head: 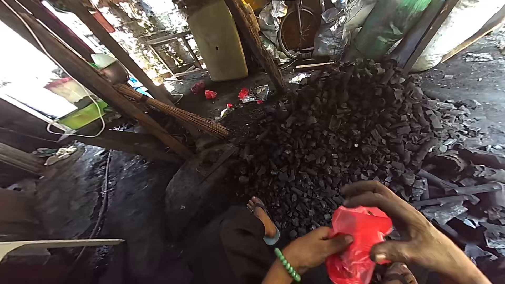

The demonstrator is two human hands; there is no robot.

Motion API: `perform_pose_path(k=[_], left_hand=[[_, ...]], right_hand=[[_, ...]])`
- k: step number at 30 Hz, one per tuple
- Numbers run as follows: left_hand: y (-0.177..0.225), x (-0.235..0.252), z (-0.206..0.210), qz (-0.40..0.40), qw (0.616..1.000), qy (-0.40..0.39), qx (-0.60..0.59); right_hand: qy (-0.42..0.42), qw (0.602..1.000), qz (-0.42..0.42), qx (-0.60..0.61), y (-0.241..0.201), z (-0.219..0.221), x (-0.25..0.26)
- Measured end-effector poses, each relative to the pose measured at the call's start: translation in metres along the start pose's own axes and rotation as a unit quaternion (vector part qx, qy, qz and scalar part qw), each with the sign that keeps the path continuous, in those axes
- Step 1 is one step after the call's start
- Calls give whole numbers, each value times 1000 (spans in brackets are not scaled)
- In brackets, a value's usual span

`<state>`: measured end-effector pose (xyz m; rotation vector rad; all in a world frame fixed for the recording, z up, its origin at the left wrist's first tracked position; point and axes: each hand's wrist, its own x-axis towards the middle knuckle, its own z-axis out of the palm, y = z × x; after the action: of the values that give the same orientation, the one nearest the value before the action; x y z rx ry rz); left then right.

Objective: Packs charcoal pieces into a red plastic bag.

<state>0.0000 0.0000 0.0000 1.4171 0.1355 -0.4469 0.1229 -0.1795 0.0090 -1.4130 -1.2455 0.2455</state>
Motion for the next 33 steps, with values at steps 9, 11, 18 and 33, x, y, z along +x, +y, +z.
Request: perform_pose_path(k=[9,11,18,33], left_hand=[[52,6,-50,52,983,22,176],[57,0,-62,116,981,-46,150],[88,31,-62,-145,735,263,608],[84,85,-121,-321,756,158,548]], right_hand=[[-115,953,261,98,42,-26,15],[-59,968,167,177,57,-32,7],[51,963,174,-198,73,-22,18],[59,777,424,-461,259,-168,78]])
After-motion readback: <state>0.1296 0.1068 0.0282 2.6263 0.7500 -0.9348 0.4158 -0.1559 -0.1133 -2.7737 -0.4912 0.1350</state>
